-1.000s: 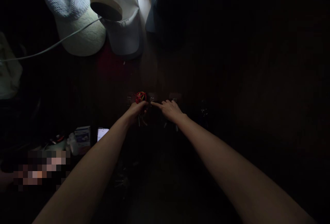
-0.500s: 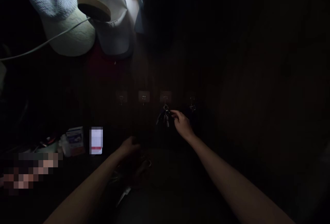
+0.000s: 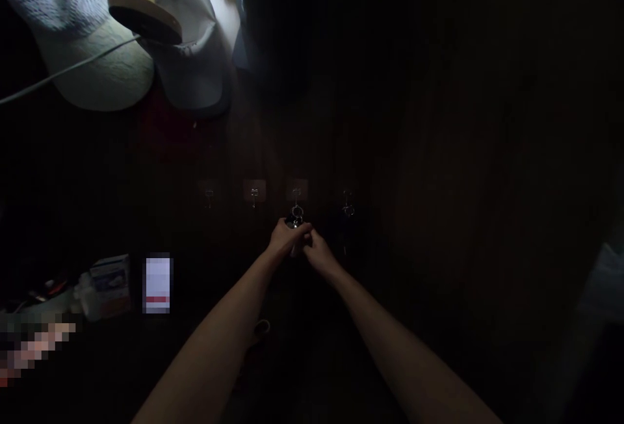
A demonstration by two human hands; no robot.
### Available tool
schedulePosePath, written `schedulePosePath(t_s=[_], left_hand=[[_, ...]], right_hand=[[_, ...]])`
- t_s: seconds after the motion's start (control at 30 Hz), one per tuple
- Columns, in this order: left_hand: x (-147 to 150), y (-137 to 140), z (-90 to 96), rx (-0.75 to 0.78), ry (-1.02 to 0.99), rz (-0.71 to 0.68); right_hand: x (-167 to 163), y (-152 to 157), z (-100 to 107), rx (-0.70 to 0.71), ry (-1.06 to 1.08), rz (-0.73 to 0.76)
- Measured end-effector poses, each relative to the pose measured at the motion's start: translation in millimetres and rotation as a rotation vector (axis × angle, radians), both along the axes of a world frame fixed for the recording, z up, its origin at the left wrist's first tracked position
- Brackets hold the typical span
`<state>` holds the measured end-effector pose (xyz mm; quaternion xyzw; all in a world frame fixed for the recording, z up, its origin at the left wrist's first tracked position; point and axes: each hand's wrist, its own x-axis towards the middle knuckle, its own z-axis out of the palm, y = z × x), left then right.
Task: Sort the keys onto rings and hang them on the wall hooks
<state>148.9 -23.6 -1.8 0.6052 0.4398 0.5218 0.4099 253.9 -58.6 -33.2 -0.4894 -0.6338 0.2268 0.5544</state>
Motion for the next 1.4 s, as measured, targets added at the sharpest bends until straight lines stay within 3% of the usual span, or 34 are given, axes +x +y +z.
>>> schedulePosePath(t_s=[0.17, 0.3, 0.47, 0.7, 0.8, 0.93, 1.1, 1.33, 1.4], left_hand=[[0.1, 3.8, 1.1, -0.083, -0.167, -0.171], [-1.2, -0.2, 1.0, -0.134, -0.24, -0.262], [0.7, -3.0, 2.4, -0.18, -0.321, -0.365], [-0.3, 1.6, 3.0, -0.224, -0.347, -0.431], [-3.1, 3.9, 4.3, -0.269, -0.305, -0.453], [-6.1, 4.5, 8.2, -0.322, -0.253, -0.417], [-12.4, 0.9, 19.4, -0.345, -0.237, -0.423], [-18.6, -5.2, 61.1, -0.371, -0.366, -0.613], [-18.8, -8.7, 58.0, -0.359, -0.313, -0.583]], right_hand=[[19.6, -8.3, 13.2, 0.035, -0.213, -0.031], [34.0, -9.4, 28.3, 0.037, -0.257, -0.03], [38.8, -6.4, 58.9, 0.16, -0.295, -0.179], [34.3, -11.2, 97.7, 0.185, -0.924, -0.274], [34.0, -11.2, 101.7, 0.191, -1.113, -0.313], [33.5, -7.1, 99.4, 0.211, -1.209, -0.355], [36.0, -1.1, 96.4, 0.204, -1.195, -0.36], [40.0, 2.1, 97.7, 0.167, -1.141, -0.323], [38.5, -0.3, 98.3, 0.151, -1.104, -0.3]])
